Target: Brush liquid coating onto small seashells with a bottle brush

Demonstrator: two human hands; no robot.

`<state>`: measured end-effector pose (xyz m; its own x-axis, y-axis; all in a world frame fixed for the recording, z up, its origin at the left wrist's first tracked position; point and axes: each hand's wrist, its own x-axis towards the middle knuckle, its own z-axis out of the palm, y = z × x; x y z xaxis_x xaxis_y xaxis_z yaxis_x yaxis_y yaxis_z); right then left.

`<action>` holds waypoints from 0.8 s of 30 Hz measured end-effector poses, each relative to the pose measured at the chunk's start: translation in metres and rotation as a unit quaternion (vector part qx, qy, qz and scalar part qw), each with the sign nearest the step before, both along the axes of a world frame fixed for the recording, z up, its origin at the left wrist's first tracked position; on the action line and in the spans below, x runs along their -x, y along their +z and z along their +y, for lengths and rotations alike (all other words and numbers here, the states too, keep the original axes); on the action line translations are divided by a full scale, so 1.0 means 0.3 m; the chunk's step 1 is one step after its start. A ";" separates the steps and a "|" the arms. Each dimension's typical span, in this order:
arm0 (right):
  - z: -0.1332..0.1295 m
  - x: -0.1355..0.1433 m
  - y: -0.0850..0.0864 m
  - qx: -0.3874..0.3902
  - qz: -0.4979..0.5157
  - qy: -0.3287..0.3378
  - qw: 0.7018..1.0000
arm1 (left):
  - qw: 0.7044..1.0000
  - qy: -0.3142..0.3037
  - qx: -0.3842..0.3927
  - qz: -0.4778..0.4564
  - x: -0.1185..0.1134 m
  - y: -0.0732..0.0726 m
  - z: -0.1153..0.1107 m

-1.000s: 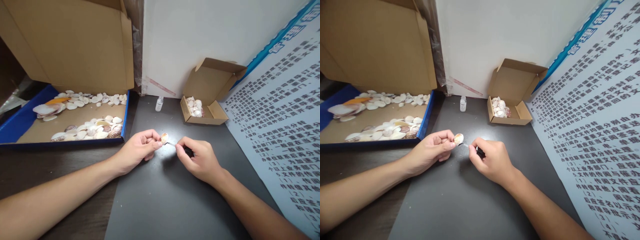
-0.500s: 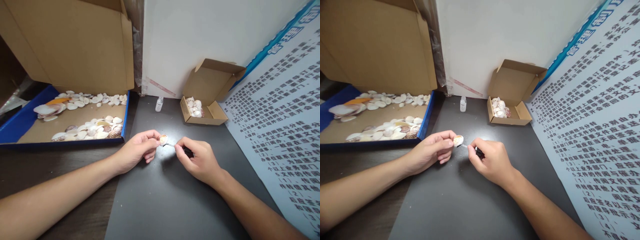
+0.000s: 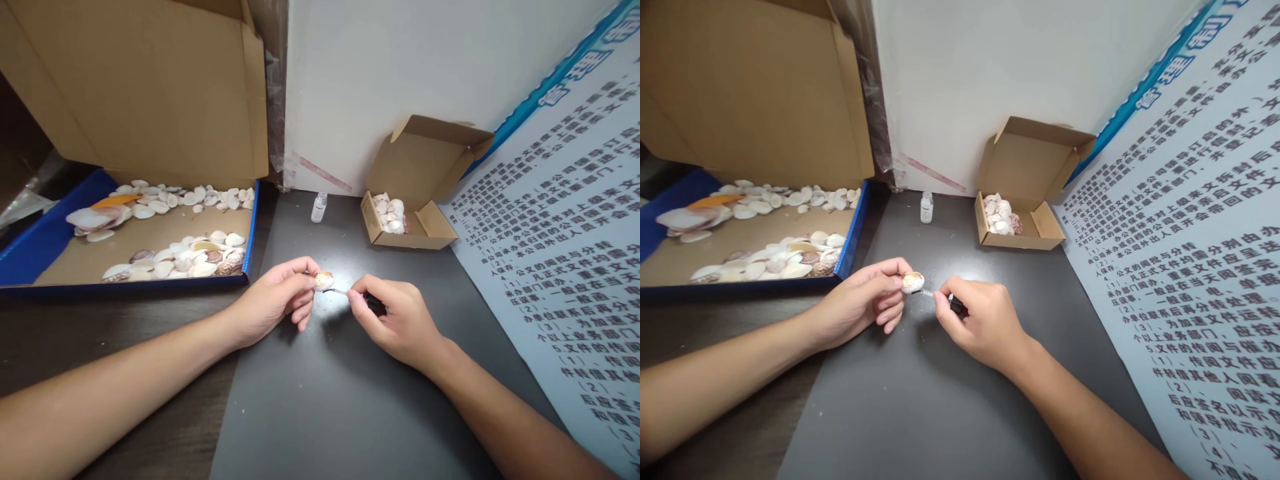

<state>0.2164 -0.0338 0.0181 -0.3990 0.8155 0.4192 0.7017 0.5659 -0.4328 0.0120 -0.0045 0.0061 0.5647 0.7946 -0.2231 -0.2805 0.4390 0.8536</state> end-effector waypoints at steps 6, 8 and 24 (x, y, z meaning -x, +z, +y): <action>-0.002 -0.002 0.002 -0.016 0.020 -0.003 1.000 | 1.000 0.018 0.009 -0.002 -0.004 0.010 0.000; -0.001 0.000 0.002 -0.022 0.023 -0.005 0.999 | 1.000 0.019 0.009 -0.006 -0.005 0.007 0.001; -0.001 0.000 0.003 -0.007 0.022 -0.008 1.000 | 1.000 0.016 -0.005 -0.018 0.002 -0.010 0.005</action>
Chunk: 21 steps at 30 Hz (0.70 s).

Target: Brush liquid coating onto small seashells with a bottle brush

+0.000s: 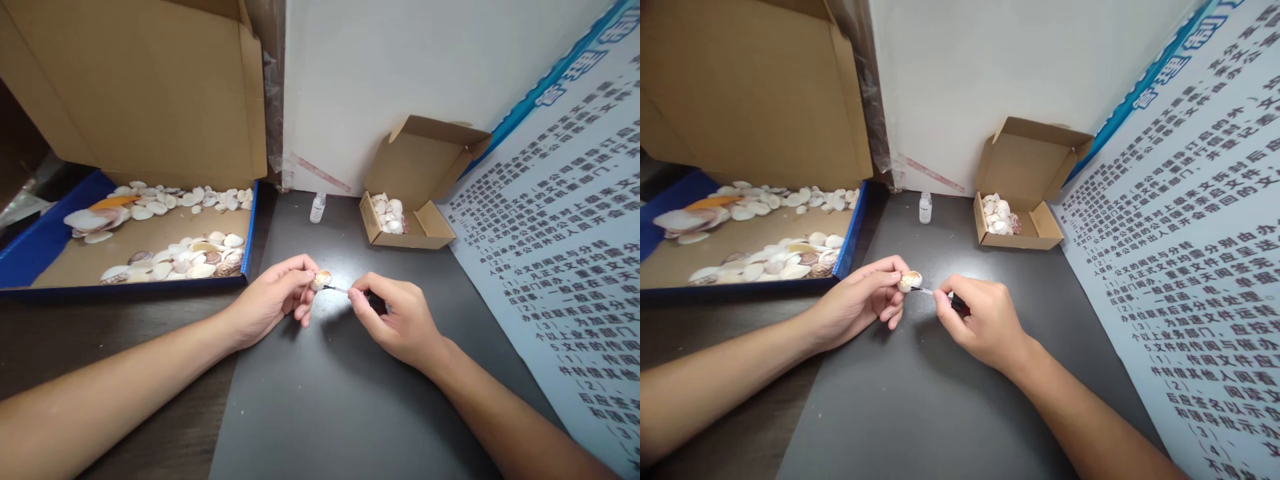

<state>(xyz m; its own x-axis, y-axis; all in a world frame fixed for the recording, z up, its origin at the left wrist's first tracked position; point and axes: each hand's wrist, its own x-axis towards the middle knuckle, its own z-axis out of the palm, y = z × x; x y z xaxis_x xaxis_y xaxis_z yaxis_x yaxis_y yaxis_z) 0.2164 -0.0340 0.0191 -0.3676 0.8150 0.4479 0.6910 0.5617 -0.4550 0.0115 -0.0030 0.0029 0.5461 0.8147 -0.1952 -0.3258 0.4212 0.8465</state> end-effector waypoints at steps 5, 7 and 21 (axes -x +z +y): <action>0.003 0.000 0.000 -0.004 0.010 -0.007 1.000 | 1.000 0.010 0.000 -0.005 0.003 0.005 0.001; 0.004 0.001 0.000 -0.006 0.014 -0.012 1.000 | 1.000 0.007 0.000 -0.002 0.004 0.007 0.001; 0.002 0.000 0.002 -0.011 0.019 -0.021 1.000 | 0.999 -0.021 -0.024 -0.001 0.012 0.005 -0.003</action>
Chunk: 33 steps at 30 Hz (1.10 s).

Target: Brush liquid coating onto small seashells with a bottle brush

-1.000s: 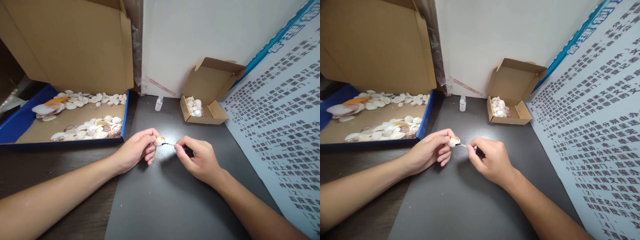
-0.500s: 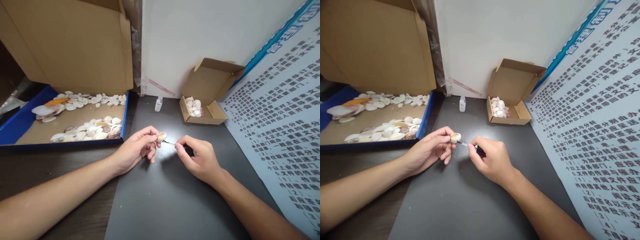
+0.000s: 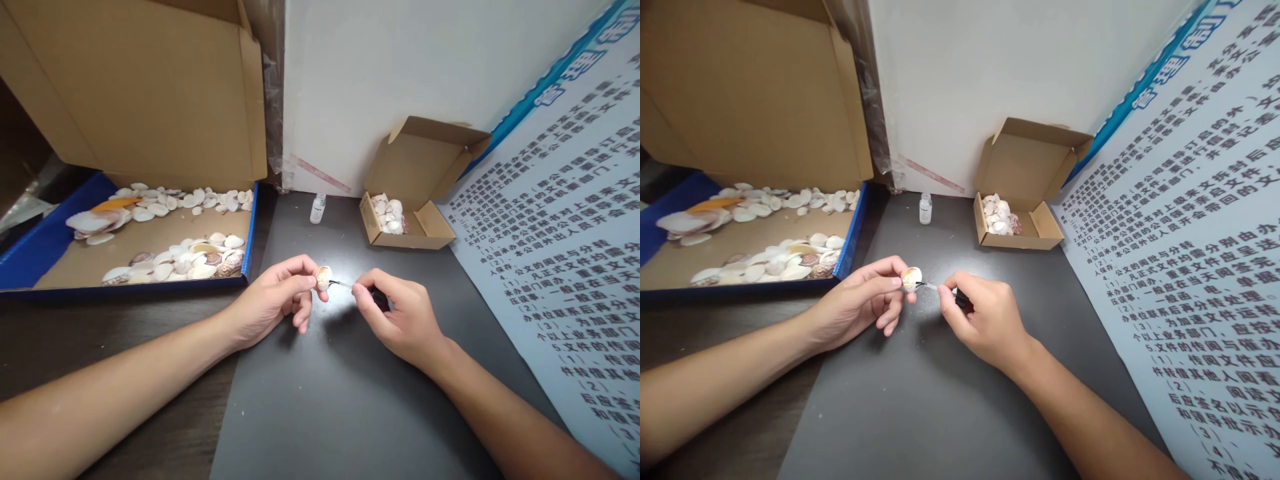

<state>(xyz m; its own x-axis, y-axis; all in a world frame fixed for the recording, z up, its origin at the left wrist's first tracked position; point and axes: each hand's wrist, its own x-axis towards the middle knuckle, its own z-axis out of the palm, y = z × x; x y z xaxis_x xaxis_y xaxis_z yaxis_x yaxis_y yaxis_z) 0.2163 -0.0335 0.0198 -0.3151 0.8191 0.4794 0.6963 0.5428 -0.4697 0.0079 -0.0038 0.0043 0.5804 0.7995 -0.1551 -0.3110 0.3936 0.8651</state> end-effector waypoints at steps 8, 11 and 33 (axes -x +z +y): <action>0.004 -0.003 -0.002 -0.009 0.017 -0.008 1.000 | 1.000 0.012 -0.005 -0.003 0.000 -0.003 0.000; 0.005 -0.007 -0.006 -0.014 0.022 0.001 1.000 | 1.000 0.019 -0.003 -0.001 -0.002 -0.004 -0.001; 0.010 -0.009 -0.028 0.014 0.030 0.063 0.997 | 0.999 -0.003 0.026 -0.021 0.004 -0.001 0.006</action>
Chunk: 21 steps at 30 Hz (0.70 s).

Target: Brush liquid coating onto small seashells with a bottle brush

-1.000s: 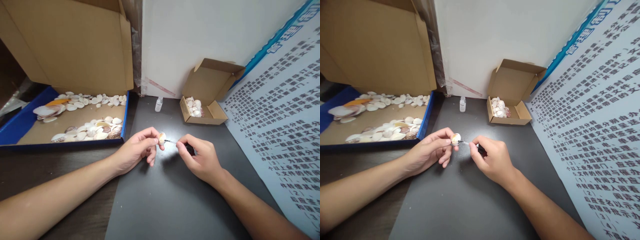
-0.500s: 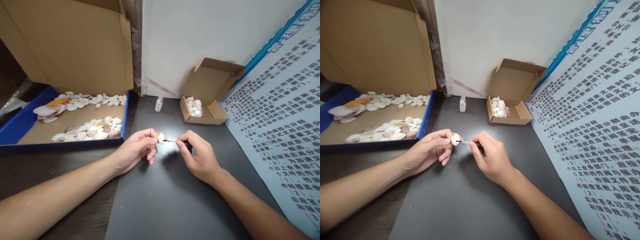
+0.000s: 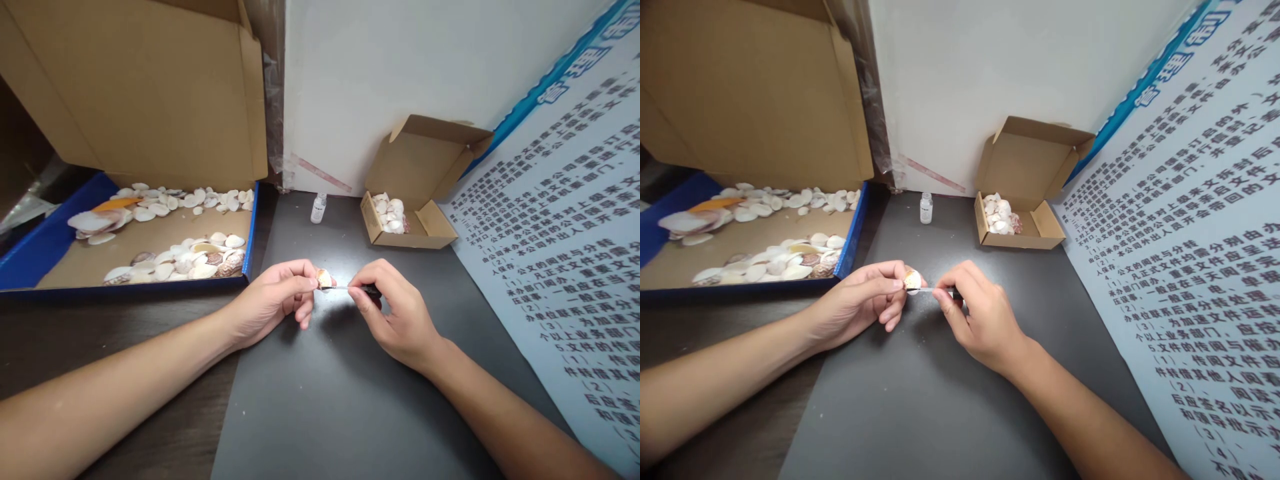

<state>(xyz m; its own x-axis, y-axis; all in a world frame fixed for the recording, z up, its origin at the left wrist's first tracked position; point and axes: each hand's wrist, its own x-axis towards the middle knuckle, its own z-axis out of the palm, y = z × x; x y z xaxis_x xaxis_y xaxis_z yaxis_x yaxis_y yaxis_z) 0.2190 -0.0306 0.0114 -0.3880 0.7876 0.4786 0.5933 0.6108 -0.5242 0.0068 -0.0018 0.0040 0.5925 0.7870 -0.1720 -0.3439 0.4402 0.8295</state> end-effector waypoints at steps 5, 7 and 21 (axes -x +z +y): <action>0.003 0.002 -0.001 0.003 0.002 0.002 1.000 | 1.000 -0.003 -0.005 0.009 -0.001 -0.003 0.002; 0.002 0.003 0.000 0.007 -0.003 0.000 1.000 | 1.000 0.000 -0.007 0.009 -0.001 -0.003 0.001; -0.004 0.008 0.014 0.006 -0.017 -0.009 1.000 | 1.000 0.002 -0.014 0.012 -0.001 -0.003 -0.003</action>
